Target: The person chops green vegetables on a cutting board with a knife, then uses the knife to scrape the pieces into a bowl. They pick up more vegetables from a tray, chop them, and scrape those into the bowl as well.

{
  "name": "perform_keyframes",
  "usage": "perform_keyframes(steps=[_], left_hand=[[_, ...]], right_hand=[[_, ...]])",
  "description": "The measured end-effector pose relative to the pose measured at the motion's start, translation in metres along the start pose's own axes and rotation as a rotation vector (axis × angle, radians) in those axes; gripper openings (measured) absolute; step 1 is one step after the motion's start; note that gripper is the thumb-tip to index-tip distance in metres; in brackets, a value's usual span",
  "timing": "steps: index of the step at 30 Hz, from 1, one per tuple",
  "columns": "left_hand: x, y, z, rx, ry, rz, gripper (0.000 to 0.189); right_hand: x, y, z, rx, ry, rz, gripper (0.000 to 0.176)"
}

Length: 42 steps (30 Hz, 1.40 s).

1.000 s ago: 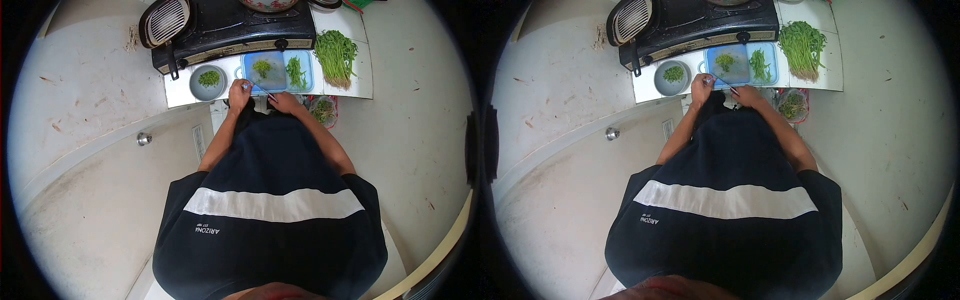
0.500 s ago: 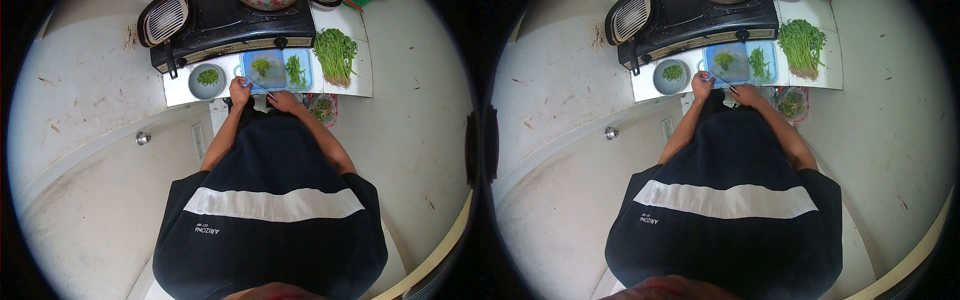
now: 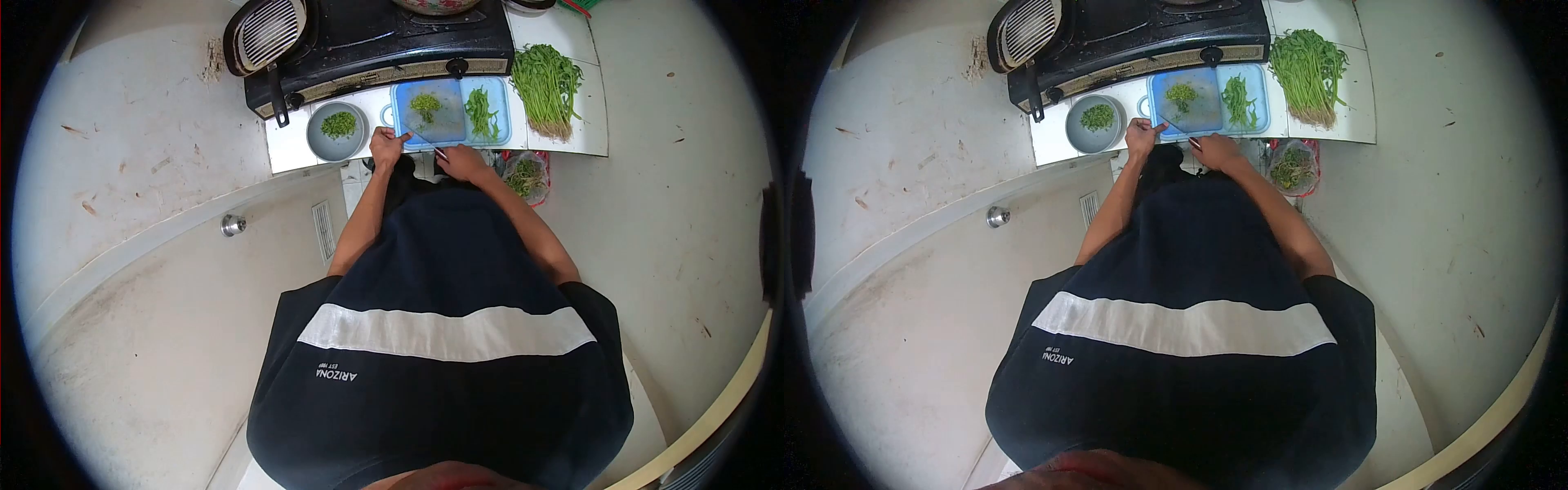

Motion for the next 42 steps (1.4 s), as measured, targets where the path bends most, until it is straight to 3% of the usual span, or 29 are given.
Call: perform_keyframes(steps=[17,36,38,42], left_hand=[[-0.002,-0.005,0.013,0.090,-0.002,0.037,0.061],[-0.008,0.004,0.000,0.099,-0.031,0.059,0.060],[-0.010,0.006,-0.003,0.142,-0.042,0.057,0.058],[-0.011,0.019,-0.005,0.260,-0.109,0.039,0.056]], right_hand=[[-0.008,0.002,-0.011,-0.047,-0.152,-0.003,0.041],[0.002,0.003,-0.019,0.020,0.002,0.091,0.040],[0.000,0.002,-0.020,0.060,-0.043,-0.110,0.039],[0.008,-0.013,-0.029,0.025,-0.078,-0.114,0.039]])
Point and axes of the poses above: each hand's wrist, its own y-axis away from the middle knuckle, its own x-axis out of the palm, z = x × y, the point moved 2 cm from there along -y, towards the middle knuckle, and after that the axes turned 8 degrees about x, right-handed, at the moved point
